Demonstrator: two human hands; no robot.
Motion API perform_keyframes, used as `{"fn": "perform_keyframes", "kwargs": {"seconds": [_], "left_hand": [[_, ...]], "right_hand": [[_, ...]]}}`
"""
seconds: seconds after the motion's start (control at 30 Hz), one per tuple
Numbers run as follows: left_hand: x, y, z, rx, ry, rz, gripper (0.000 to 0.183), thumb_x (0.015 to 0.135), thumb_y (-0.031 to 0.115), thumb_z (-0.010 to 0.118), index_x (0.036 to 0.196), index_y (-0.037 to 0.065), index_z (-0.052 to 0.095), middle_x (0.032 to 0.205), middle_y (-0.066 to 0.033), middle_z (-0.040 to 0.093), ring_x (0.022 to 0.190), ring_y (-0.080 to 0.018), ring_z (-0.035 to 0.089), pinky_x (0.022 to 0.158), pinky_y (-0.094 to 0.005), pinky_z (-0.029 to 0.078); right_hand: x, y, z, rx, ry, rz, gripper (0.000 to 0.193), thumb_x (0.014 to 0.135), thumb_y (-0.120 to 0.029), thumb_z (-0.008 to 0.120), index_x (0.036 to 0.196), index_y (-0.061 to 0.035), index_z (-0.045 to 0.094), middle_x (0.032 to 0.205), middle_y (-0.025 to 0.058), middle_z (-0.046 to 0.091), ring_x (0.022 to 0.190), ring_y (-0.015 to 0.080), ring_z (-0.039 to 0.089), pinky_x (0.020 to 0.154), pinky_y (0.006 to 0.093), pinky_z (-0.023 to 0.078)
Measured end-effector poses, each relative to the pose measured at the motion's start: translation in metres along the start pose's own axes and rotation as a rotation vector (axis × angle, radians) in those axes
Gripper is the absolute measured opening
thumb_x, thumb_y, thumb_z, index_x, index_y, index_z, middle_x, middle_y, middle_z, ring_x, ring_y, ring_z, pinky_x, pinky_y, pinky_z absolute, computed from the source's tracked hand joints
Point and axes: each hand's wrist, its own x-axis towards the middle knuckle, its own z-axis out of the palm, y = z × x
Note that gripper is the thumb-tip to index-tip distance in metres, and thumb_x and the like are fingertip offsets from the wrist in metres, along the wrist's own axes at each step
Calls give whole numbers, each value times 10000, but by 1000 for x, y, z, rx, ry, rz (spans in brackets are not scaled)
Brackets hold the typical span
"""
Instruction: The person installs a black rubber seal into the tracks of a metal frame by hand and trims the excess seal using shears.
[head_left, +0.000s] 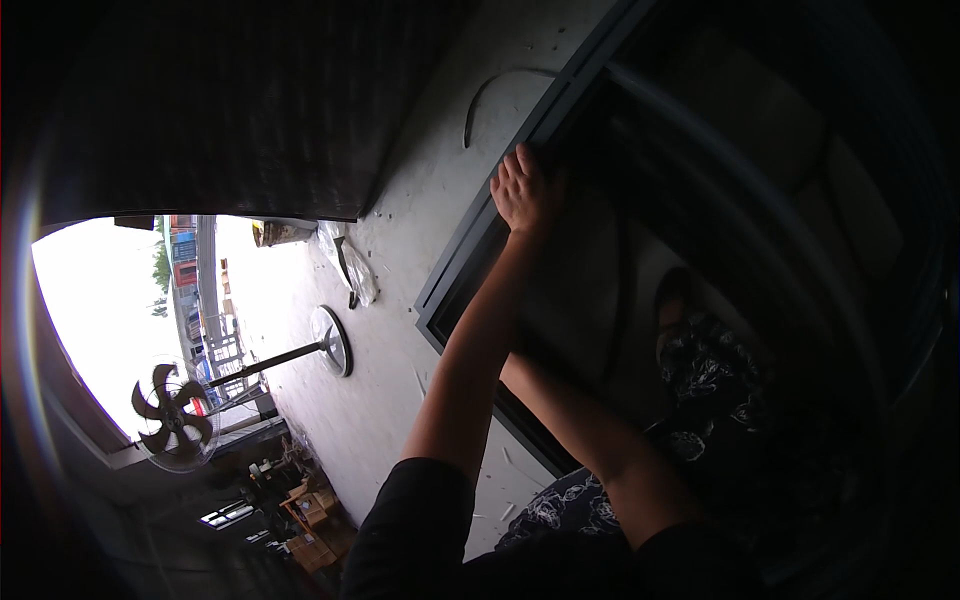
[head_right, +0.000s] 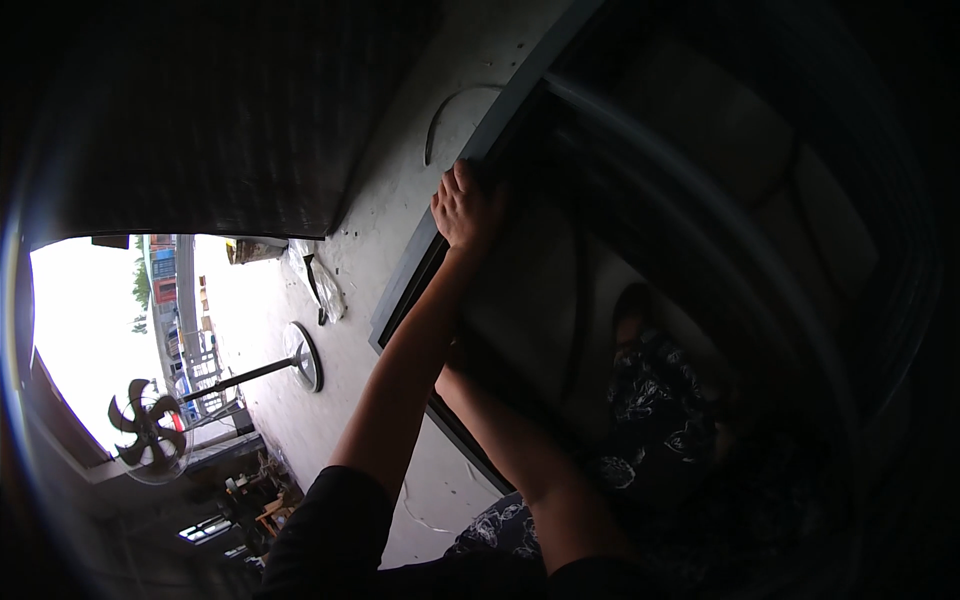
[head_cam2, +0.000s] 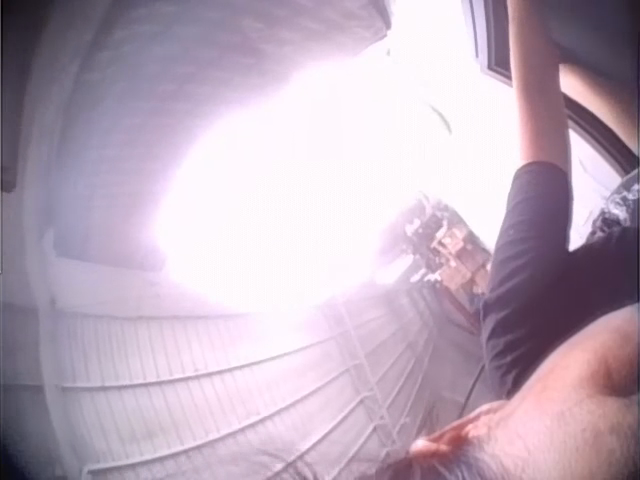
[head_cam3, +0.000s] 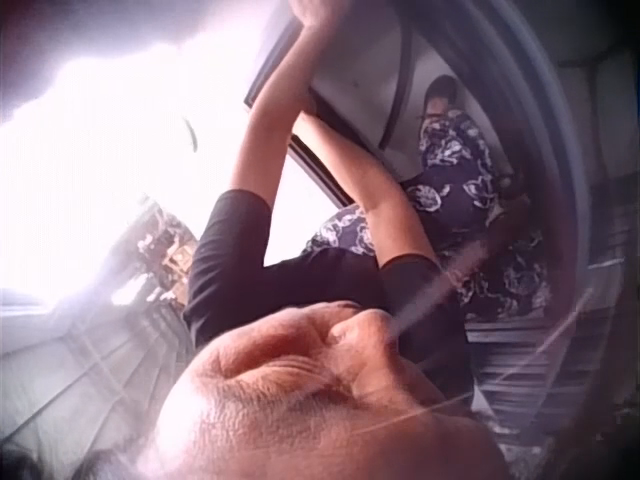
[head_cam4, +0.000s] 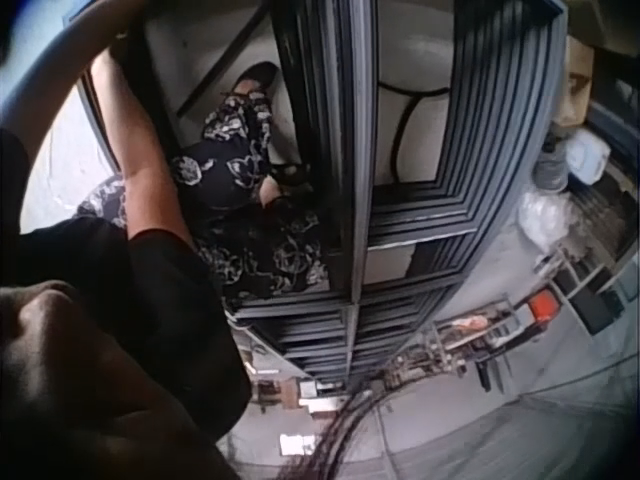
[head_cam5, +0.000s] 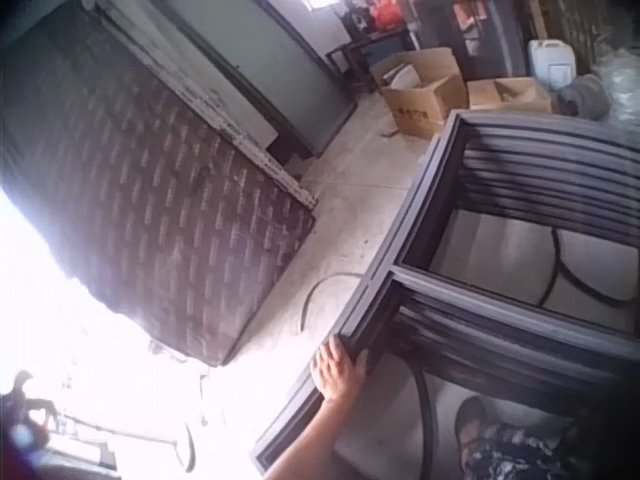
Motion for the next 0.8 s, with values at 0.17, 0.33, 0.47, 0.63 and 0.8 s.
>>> {"fn": "perform_keyframes", "kwargs": {"seconds": [0.17,0.33,0.47,0.63,0.8], "left_hand": [[6,0,4,-2,-93,-70,428,893,366,542,1167,40,505,1036,-108,583,1031,-261,584,835,-387,440],[11,-16,-9,-166,-325,-90,460,912,303,536,1276,33,461,1117,-166,582,1094,-318,567,933,-414,428],[-37,-72,-53,-254,-439,-110,551,908,289,565,1382,56,409,1195,-193,572,1130,-375,550,991,-440,413],[-106,-141,-69,-160,-529,-243,509,888,289,579,1319,52,448,1202,-183,569,1124,-371,544,959,-444,425],[-115,-141,-55,-151,-425,-266,554,875,366,598,1314,74,428,1232,-179,538,1192,-343,502,1000,-449,369]], "right_hand": [[7,1,-3,12,18,-39,500,798,-30,645,1273,-47,491,1059,88,614,804,152,622,461,279,470],[27,17,-14,-11,75,-119,507,796,-6,637,1278,-45,484,1073,89,611,806,155,619,436,281,460],[47,35,-24,-69,182,-223,514,795,13,630,1282,-43,479,1084,90,609,808,157,616,416,283,452],[41,50,-23,-144,351,-46,428,814,26,605,1219,-65,502,919,86,618,657,169,591,407,275,425],[7,33,-8,-99,299,-53,292,842,2,588,1108,-87,504,708,53,561,475,139,498,383,250,378]]}}
